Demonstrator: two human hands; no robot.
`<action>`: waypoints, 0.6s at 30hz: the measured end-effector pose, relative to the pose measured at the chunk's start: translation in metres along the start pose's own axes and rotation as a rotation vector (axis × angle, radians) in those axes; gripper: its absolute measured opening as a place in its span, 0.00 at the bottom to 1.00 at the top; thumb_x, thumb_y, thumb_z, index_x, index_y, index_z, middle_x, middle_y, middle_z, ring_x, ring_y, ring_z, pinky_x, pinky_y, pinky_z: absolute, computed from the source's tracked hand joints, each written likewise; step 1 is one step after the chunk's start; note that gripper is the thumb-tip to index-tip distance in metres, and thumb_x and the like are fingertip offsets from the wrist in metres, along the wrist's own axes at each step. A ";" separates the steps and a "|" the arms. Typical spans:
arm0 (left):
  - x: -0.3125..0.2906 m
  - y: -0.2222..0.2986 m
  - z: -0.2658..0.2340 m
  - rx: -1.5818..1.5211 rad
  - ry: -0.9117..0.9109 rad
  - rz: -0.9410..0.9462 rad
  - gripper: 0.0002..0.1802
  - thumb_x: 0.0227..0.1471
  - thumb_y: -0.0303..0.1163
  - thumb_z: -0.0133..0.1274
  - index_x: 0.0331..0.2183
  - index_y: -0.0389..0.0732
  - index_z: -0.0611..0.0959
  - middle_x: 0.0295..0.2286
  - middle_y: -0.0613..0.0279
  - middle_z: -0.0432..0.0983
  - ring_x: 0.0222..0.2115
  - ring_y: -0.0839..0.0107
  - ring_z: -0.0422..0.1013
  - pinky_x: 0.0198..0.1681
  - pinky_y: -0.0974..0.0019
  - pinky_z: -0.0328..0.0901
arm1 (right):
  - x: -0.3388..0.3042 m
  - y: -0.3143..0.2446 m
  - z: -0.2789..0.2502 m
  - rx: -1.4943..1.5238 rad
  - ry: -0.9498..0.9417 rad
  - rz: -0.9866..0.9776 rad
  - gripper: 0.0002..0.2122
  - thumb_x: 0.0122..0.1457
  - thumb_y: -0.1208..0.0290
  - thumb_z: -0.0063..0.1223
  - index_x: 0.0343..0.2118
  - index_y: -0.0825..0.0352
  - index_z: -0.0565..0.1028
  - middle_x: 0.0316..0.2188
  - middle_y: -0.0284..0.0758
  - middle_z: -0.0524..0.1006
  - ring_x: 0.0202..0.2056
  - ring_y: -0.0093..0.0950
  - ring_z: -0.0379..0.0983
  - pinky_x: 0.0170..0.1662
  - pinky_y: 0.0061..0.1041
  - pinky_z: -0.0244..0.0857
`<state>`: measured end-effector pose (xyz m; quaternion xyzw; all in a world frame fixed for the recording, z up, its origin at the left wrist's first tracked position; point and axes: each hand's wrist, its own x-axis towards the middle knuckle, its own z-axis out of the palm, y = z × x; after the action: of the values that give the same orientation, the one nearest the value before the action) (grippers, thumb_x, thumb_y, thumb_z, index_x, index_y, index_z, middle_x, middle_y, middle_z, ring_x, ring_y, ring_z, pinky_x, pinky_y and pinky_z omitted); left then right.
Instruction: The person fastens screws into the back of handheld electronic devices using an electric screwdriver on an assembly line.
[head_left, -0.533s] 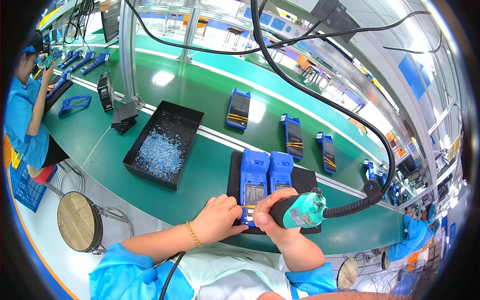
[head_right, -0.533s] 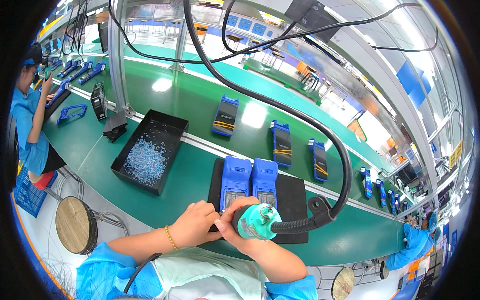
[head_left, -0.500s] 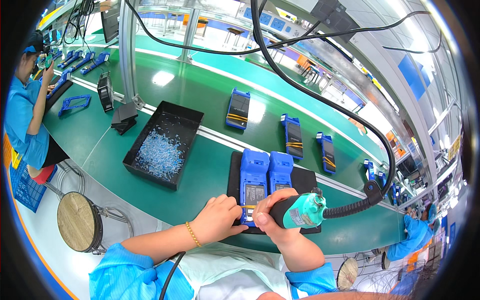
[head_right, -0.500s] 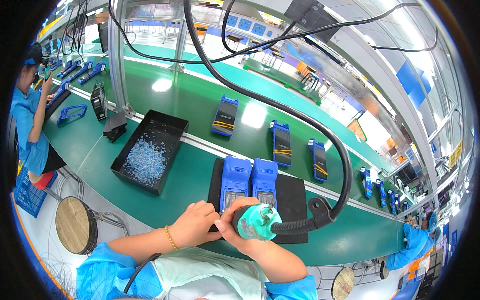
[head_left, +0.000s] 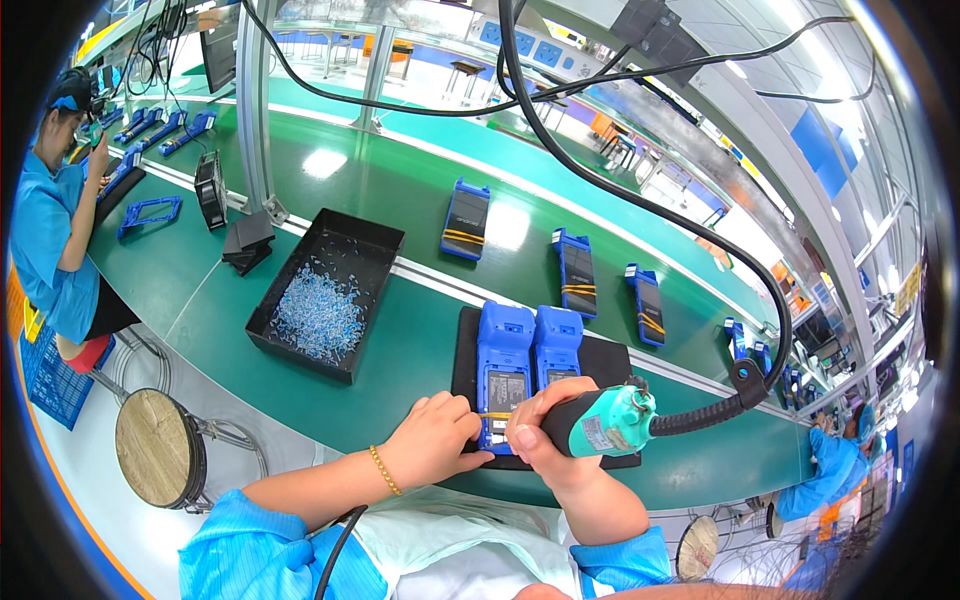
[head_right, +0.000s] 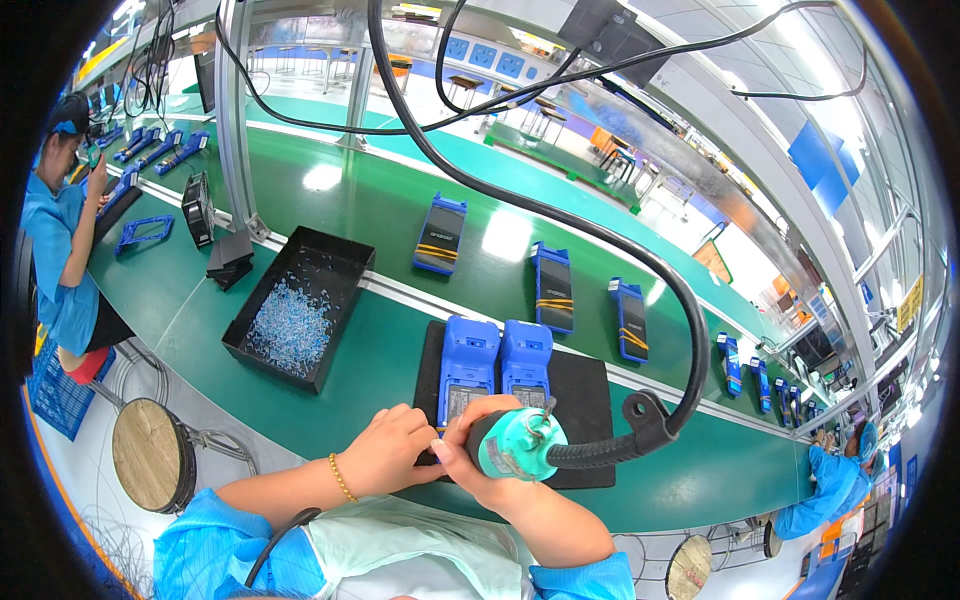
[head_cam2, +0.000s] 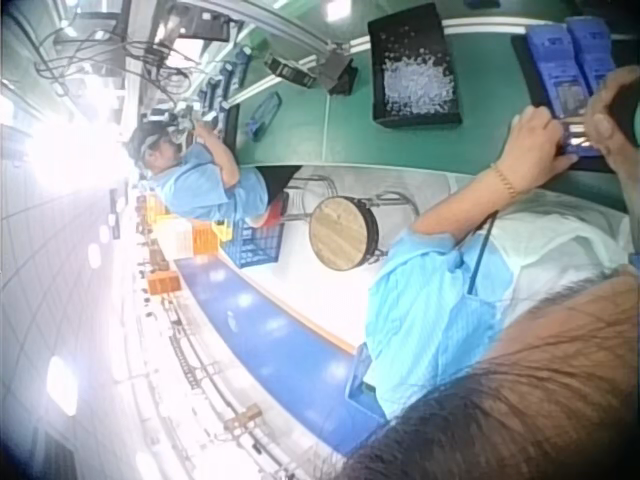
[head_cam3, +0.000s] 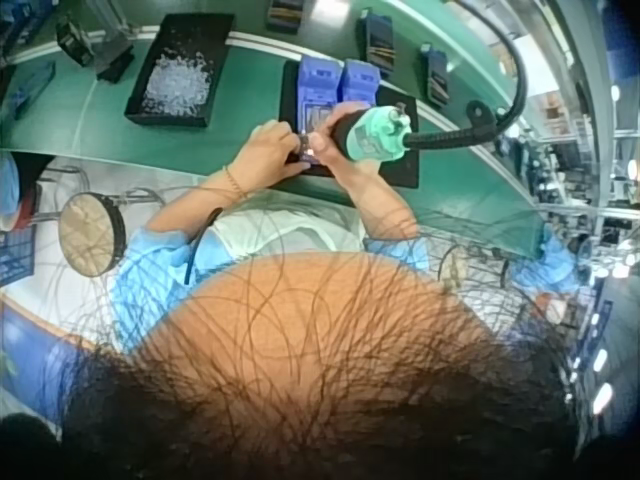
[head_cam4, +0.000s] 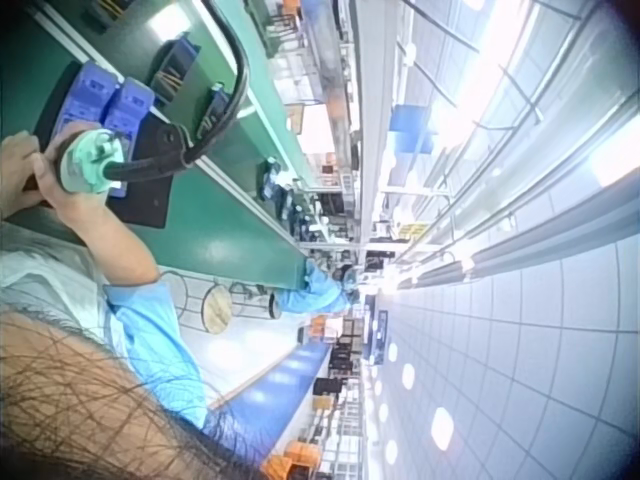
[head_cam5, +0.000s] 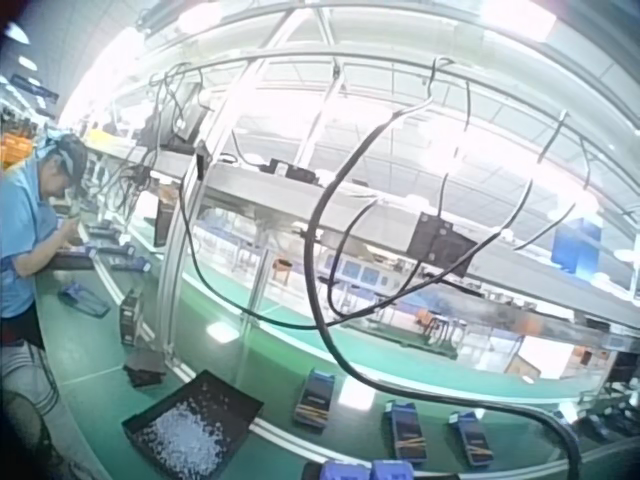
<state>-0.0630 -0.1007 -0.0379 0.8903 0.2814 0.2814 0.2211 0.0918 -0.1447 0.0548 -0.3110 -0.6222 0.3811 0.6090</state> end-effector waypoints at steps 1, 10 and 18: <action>0.000 0.000 0.000 0.000 -0.001 0.002 0.16 0.41 0.43 0.64 0.24 0.44 0.77 0.28 0.61 0.67 0.33 0.61 0.65 0.35 0.58 0.61 | 0.000 -0.001 -0.001 -0.001 0.001 -0.001 0.15 0.51 0.87 0.52 0.38 0.67 0.61 0.17 0.35 0.67 0.15 0.22 0.63 0.19 0.24 0.62; 0.001 0.003 0.000 -0.062 0.097 -0.001 0.18 0.38 0.42 0.67 0.27 0.43 0.78 0.29 0.63 0.69 0.33 0.59 0.67 0.35 0.58 0.63 | -0.002 -0.008 -0.003 0.079 0.073 -0.066 0.14 0.53 0.80 0.55 0.37 0.66 0.61 0.14 0.34 0.65 0.12 0.22 0.60 0.16 0.24 0.59; -0.001 0.000 0.002 -0.148 0.177 0.100 0.18 0.40 0.41 0.66 0.31 0.41 0.81 0.27 0.62 0.74 0.30 0.62 0.70 0.37 0.62 0.66 | -0.004 -0.015 -0.005 0.270 0.125 -0.104 0.16 0.54 0.84 0.52 0.41 0.66 0.60 0.18 0.33 0.65 0.15 0.21 0.61 0.19 0.25 0.61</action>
<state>-0.0624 -0.1018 -0.0394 0.8562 0.2333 0.3897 0.2461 0.0984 -0.1555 0.0654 -0.2168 -0.5415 0.4092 0.7016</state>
